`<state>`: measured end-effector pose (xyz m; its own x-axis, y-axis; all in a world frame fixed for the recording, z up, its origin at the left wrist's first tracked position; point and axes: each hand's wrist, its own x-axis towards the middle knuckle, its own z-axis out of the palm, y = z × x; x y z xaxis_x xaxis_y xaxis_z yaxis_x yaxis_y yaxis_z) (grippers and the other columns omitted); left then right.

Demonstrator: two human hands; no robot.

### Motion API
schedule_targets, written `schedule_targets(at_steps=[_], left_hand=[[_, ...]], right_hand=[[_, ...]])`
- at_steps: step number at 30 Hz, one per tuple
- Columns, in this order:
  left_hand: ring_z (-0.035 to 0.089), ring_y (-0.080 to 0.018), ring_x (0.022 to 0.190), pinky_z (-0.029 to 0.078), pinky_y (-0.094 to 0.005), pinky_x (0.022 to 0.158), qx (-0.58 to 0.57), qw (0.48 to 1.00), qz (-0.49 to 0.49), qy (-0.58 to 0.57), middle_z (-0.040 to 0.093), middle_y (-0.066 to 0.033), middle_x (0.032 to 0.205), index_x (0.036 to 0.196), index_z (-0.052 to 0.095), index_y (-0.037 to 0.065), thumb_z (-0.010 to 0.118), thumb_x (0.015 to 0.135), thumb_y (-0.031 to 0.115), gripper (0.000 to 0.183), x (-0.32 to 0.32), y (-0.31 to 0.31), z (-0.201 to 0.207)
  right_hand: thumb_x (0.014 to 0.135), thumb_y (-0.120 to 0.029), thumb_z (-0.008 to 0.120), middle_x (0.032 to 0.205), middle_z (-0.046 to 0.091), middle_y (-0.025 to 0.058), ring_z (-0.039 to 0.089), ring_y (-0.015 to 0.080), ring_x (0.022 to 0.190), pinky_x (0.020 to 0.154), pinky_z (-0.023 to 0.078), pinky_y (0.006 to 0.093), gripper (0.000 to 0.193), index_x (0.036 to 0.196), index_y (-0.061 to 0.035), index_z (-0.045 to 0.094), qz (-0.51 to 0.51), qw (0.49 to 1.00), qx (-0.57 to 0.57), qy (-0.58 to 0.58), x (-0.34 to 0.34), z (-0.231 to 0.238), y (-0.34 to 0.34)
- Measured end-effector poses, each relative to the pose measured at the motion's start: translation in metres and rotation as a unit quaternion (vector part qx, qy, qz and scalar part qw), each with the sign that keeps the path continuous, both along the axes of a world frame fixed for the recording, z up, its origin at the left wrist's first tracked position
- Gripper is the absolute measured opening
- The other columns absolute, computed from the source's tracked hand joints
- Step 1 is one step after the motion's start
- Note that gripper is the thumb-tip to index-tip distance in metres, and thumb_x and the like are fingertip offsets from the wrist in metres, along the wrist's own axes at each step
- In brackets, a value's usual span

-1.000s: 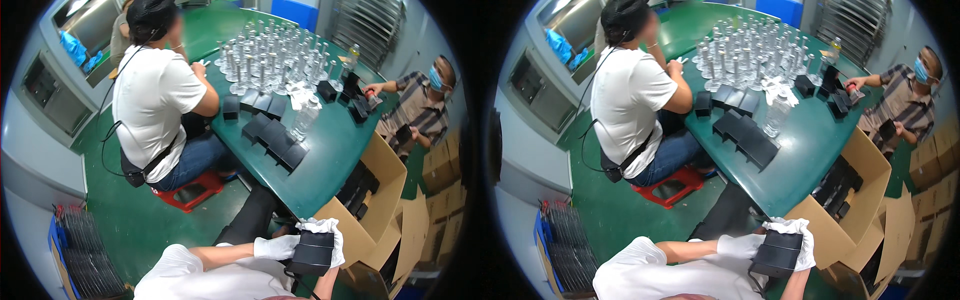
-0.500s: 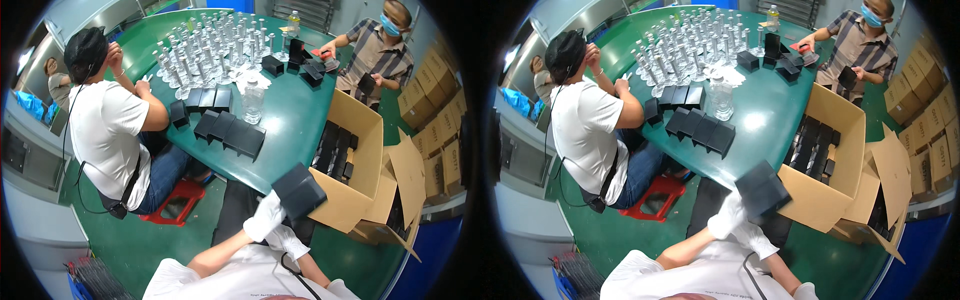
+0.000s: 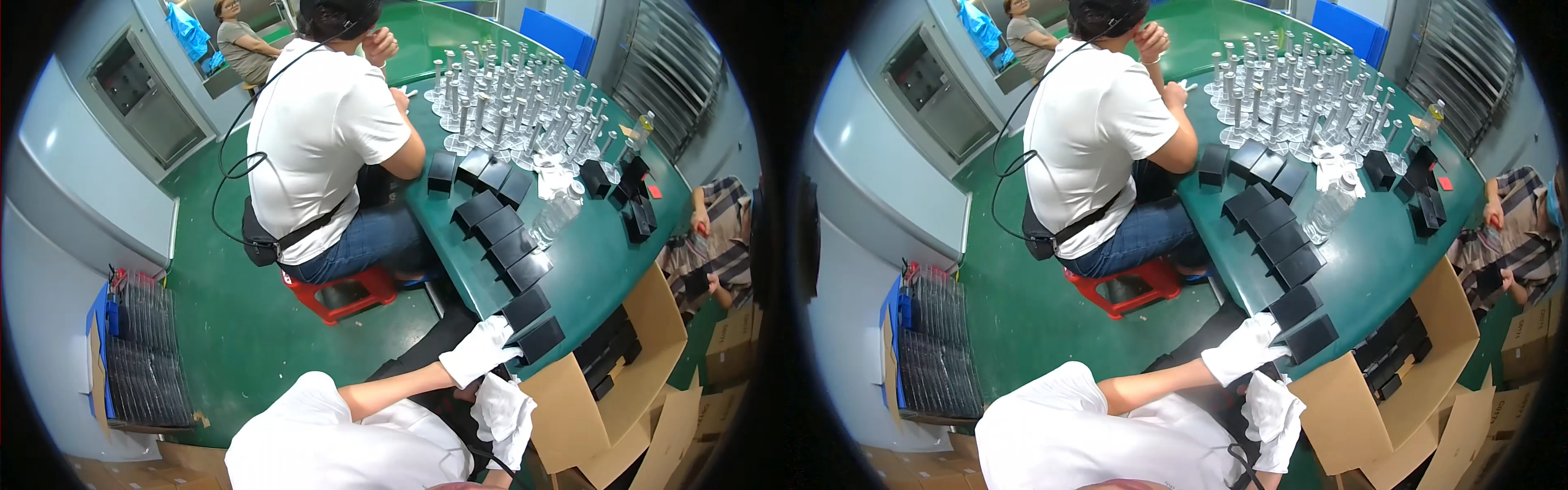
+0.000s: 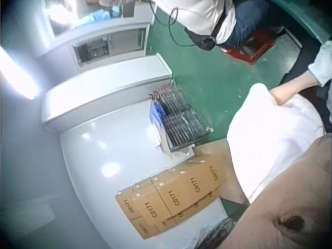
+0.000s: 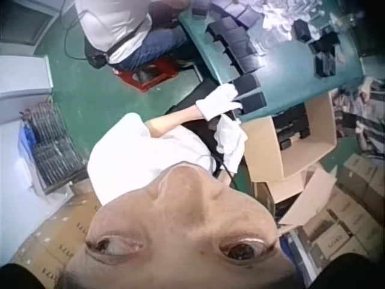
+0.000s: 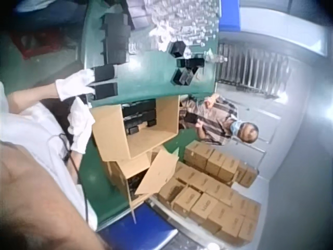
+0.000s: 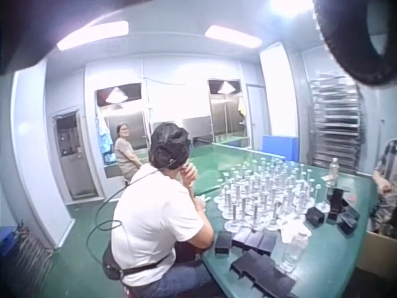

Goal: The person wipes the surfaces of small black rectangular components with a white cloth. They handle the items one at a time, turning them over to clean all sides, and place the cleaned units into a cardboard box.

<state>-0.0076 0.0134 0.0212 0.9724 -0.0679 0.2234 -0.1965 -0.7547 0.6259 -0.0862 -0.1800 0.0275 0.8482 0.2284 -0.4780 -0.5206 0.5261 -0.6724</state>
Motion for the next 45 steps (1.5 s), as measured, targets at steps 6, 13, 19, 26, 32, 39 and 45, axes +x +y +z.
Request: schedule_targets(at_steps=[6,13,19,26,32,39,45], left_hand=[[0.056,-0.0322,0.094,0.049,-0.0406,0.077,-0.086,0.994,-0.054,0.031,0.054,-0.0174,0.103,0.127,0.053,0.006,0.051,0.095,0.015,0.034,0.011,0.011,-0.005],[0.06,-0.0272,0.084,0.051,-0.0366,0.069,-0.207,0.974,0.089,-0.019,0.057,-0.0112,0.089,0.123,0.058,0.01,0.053,0.086,0.005,0.037,0.016,0.013,-0.035],[0.054,-0.0231,0.071,0.045,-0.0354,0.065,-0.225,0.968,0.061,-0.097,0.052,-0.0107,0.076,0.105,0.064,0.0,0.06,0.093,0.007,0.014,-0.058,-0.002,0.024],[0.058,-0.0174,0.055,0.048,-0.0292,0.061,-0.193,0.97,0.085,-0.119,0.055,-0.0083,0.062,0.083,0.057,0.005,0.052,0.097,0.007,0.015,-0.093,-0.022,0.05],[0.051,-0.0197,0.058,0.041,-0.0351,0.052,-0.472,0.838,0.237,0.137,0.043,-0.0096,0.066,0.08,0.053,-0.001,0.052,0.101,0.027,0.035,-0.073,-0.001,0.043],[0.052,-0.0177,0.065,0.042,-0.0322,0.056,-0.344,0.932,0.117,-0.018,0.049,-0.0094,0.074,0.091,0.062,0.003,0.058,0.098,0.014,0.013,-0.011,0.004,0.019],[0.056,-0.0197,0.082,0.045,-0.0306,0.076,-0.437,0.878,0.12,0.154,0.06,-0.0099,0.09,0.114,0.063,-0.001,0.053,0.099,0.018,0.027,0.039,-0.006,0.015]], right_hand=[[0.101,-0.048,0.043,0.129,0.059,0.0203,0.063,0.0278,0.111,0.096,0.051,0.037,0.067,0.137,0.0089,0.043,0.071,0.997,-0.005,-0.002,-0.001,0.004,0.001],[0.099,-0.047,0.048,0.131,0.057,0.0202,0.06,0.0285,0.113,0.096,0.05,0.0385,0.068,0.139,0.0083,0.041,0.043,0.993,-0.027,-0.106,0.002,0.017,0.008],[0.101,-0.043,0.042,0.144,0.044,0.0178,0.047,0.0301,0.129,0.106,0.039,0.0414,0.066,0.146,0.0036,0.032,-0.271,0.885,-0.259,-0.277,0.016,0.078,0.047],[0.101,-0.04,0.037,0.14,0.048,0.0187,0.047,0.0277,0.127,0.112,0.029,0.0383,0.061,0.14,0.0074,0.04,-0.099,0.727,-0.495,-0.466,0.031,0.144,0.142],[0.098,-0.012,0.048,0.117,0.066,0.0092,0.062,0.0183,0.098,0.089,0.045,0.0266,0.032,0.123,0.0029,0.063,0.031,0.915,-0.308,-0.259,-0.02,0.042,0.099],[0.093,-0.012,0.053,0.121,0.061,0.0188,0.06,0.0295,0.102,0.085,0.048,0.0392,0.045,0.135,0.0042,0.049,0.101,0.918,-0.339,-0.182,-0.077,-0.055,0.045],[0.097,-0.025,0.048,0.124,0.06,0.0172,0.06,0.0265,0.107,0.09,0.048,0.0369,0.049,0.137,0.0039,0.047,0.073,0.914,-0.355,-0.181,-0.063,-0.046,0.037]])
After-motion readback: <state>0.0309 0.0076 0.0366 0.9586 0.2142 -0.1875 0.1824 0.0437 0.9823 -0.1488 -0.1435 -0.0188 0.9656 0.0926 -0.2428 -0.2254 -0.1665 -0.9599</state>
